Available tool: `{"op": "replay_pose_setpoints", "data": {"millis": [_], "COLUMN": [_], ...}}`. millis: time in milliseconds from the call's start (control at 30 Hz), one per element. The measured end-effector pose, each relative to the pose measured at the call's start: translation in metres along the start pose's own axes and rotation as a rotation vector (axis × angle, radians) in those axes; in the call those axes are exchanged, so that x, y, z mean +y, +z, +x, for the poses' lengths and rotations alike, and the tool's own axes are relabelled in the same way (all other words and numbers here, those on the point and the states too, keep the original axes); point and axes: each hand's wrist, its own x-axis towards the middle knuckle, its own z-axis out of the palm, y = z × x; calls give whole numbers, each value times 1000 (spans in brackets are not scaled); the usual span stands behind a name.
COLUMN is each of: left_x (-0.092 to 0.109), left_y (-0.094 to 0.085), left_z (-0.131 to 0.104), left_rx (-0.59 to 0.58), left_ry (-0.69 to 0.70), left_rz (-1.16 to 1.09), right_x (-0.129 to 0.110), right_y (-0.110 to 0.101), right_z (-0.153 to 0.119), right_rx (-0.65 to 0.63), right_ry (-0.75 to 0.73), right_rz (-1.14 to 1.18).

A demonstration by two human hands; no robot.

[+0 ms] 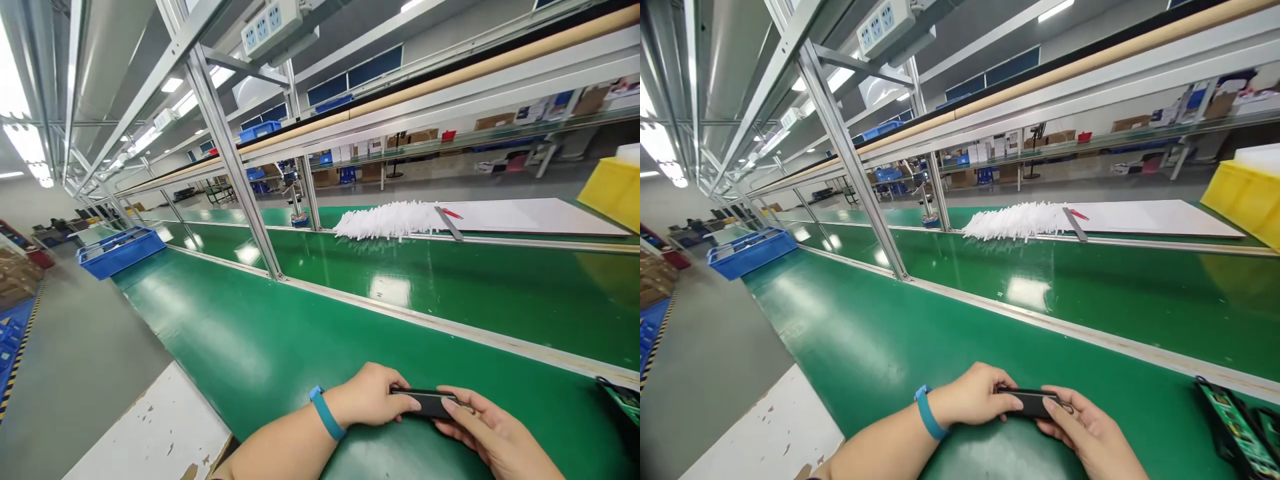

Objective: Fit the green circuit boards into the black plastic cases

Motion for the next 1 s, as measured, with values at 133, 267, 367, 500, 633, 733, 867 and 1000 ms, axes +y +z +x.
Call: {"op": "replay_pose_setpoints", "data": {"millis": [133, 267, 367, 500, 633, 733, 867, 1000], "left_x": [-2, -2, -3, -2, 1, 4, 5, 1], "left_y": [0, 6, 7, 6, 5, 4, 1, 6], "left_z": [1, 0, 2, 1, -4, -7, -5, 4], "left_rx": [13, 209, 220, 240, 233, 214, 208, 244], "left_ry": [-15, 212, 259, 274, 276, 278, 280, 249], "left_rz": [19, 240, 302, 385, 474, 509, 481, 231], "right_x": [2, 3, 2, -3, -5, -2, 7, 10], "right_y": [-1, -3, -2, 3, 6, 5, -2, -5], "right_z": [1, 4, 6, 4, 0, -1, 5, 12], "right_rx": [-25, 37, 68, 115, 132, 131, 129, 153], "right_ry": [-38, -79, -106, -134, -142, -141, -147, -181], "right_rz": [-45, -105, -177, -235, -257, -261, -241, -227]}}
